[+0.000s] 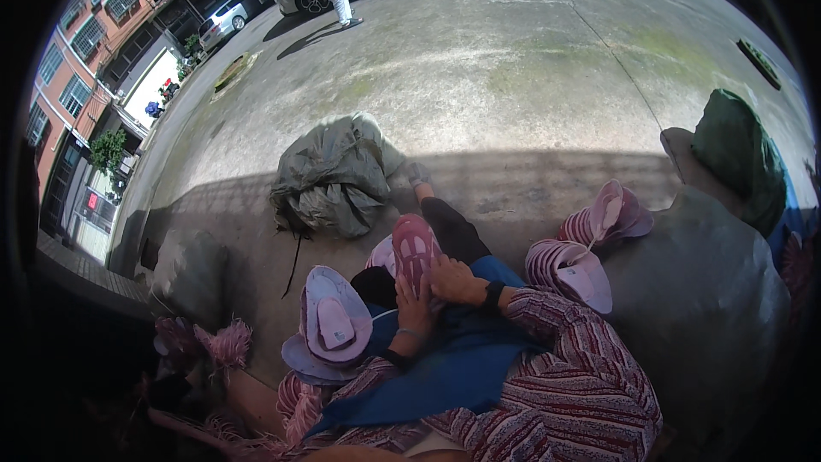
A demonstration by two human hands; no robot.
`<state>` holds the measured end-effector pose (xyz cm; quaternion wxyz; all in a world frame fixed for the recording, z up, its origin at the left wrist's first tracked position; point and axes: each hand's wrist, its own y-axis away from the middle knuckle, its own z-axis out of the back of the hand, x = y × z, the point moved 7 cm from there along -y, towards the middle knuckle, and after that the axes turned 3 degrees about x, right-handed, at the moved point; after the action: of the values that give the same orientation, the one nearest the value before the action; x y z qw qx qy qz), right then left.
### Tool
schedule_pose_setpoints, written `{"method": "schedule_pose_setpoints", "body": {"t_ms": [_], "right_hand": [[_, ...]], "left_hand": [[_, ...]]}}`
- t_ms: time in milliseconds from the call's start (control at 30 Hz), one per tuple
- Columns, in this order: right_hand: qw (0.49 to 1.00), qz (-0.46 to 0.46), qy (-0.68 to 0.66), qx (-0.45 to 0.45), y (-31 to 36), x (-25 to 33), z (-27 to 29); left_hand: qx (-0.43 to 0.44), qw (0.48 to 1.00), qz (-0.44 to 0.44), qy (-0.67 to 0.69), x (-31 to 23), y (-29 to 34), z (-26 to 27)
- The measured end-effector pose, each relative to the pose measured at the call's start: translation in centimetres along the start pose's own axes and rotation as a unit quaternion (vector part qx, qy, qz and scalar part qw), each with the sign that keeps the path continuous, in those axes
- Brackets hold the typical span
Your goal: Lacing shoelaces into children's shoes.
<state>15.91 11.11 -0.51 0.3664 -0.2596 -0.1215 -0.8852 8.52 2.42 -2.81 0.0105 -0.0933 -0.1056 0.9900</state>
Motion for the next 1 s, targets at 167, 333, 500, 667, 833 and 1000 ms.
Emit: {"method": "schedule_pose_setpoints", "body": {"t_ms": [167, 333, 500, 667, 833, 1000], "right_hand": [[0.996, 0.014, -0.083, 0.029, -1.4, -0.7, -1.4], [0.996, 0.023, -0.076, 0.043, -3.6, -0.8, -1.5], [0.998, 0.027, -0.056, 0.027, -4.7, 0.1, -1.6], [0.998, 0.033, -0.06, -0.002, -4.1, 0.3, -1.0], [0.996, 0.068, -0.048, -0.017, -2.0, 0.0, -0.6], [0.997, 0.053, -0.043, 0.027, -1.2, -0.6, -1.1]], "left_hand": [[-0.009, 0.991, 0.085, -0.1, 0.5, -0.8, -3.0], [-0.006, 0.991, 0.135, -0.009, 0.4, -1.6, -3.4], [0.023, 0.979, 0.173, 0.103, 0.0, -2.5, -2.0], [-0.028, 0.944, 0.251, 0.213, 0.7, -2.2, -0.8], [-0.033, 0.992, 0.073, 0.102, 0.7, -1.8, 1.7], [0.14, 0.976, 0.058, 0.16, 1.8, -1.8, 1.0]]}}
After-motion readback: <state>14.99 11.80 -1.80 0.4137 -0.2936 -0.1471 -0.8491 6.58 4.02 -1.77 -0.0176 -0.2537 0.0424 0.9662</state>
